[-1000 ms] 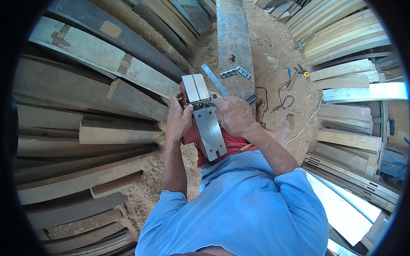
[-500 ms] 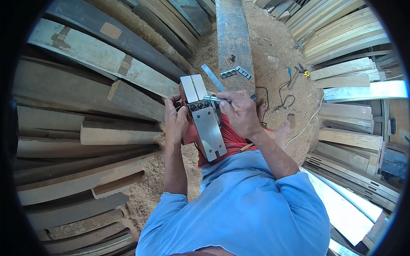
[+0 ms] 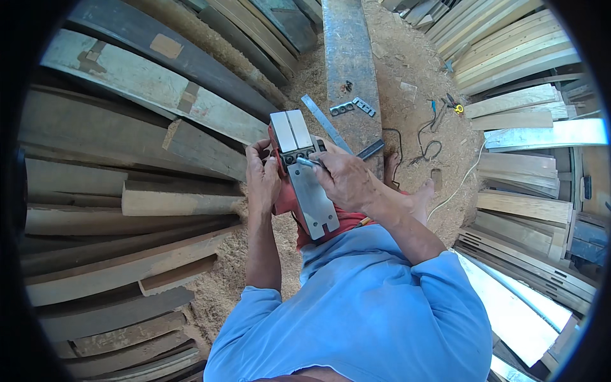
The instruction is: The person unscrews bolts from a hand planer and removes the metal blade assembly.
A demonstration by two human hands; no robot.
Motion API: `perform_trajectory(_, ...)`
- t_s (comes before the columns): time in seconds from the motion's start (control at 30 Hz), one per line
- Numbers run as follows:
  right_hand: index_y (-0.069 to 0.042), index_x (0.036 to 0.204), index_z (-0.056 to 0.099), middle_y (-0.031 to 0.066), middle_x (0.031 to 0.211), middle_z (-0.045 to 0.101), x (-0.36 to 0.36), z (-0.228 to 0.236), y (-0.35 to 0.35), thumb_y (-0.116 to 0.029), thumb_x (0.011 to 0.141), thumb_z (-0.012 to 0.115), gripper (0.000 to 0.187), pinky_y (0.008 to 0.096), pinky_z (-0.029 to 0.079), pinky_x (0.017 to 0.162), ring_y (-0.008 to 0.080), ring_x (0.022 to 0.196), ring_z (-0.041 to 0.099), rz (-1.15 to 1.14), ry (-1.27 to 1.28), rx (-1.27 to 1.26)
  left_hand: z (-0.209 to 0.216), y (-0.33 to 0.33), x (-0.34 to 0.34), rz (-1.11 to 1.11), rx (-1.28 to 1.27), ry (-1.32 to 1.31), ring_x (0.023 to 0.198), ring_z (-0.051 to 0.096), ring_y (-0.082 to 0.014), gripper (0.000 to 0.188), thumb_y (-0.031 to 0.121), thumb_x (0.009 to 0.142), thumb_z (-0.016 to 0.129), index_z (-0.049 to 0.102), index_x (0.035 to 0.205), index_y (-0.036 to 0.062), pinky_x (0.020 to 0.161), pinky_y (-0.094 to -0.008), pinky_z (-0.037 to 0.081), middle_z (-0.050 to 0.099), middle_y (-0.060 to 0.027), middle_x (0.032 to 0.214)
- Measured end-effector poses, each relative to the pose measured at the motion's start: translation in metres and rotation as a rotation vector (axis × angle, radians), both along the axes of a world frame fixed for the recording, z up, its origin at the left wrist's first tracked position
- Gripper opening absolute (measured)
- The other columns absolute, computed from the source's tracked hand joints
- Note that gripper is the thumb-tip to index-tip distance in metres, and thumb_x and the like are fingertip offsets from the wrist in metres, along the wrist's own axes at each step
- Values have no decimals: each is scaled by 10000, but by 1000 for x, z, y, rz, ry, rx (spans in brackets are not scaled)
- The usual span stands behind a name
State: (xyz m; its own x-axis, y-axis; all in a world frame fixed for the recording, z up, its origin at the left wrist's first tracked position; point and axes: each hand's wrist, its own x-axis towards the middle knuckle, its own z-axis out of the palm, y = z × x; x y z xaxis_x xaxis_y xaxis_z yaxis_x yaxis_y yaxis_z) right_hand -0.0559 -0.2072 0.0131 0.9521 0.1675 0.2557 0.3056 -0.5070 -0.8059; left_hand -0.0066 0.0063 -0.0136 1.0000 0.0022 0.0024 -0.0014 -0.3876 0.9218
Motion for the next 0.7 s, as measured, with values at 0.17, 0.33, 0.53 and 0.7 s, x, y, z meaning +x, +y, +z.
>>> perform_trajectory(0.17,32,1120,714,218,865,674,5,7,10,-166,993,616,255,437,510,656,340,712,689,-20,125,31,-2,-1,-2,12,-36,24,1124,612,-344,356,65,917,503,554,1249,-53,1025,-454,481,615,-223,1195)
perform_trajectory(0.33,18,1104,714,220,907,689,12,0,16,-199,988,619,264,460,525,692,376,765,697,2,77,-16,-14,2,-1,-11,-35,-69,1184,589,-375,317,65,911,505,553,1207,-39,1053,-475,463,603,-238,1281)
perform_trajectory(0.53,-18,1100,714,223,962,709,16,18,21,-244,991,625,266,513,544,788,408,897,705,59,122,-377,-13,3,-3,-14,-39,-44,1254,571,-389,298,58,902,508,552,1182,-34,1099,-491,434,597,-255,1335)
perform_trajectory(0.7,-7,1112,711,210,933,718,16,20,22,-235,994,616,273,503,550,780,401,886,712,66,77,-405,-14,5,-3,-23,-26,-73,1268,566,-392,291,54,897,508,555,1172,-25,1104,-493,430,603,-260,1339)
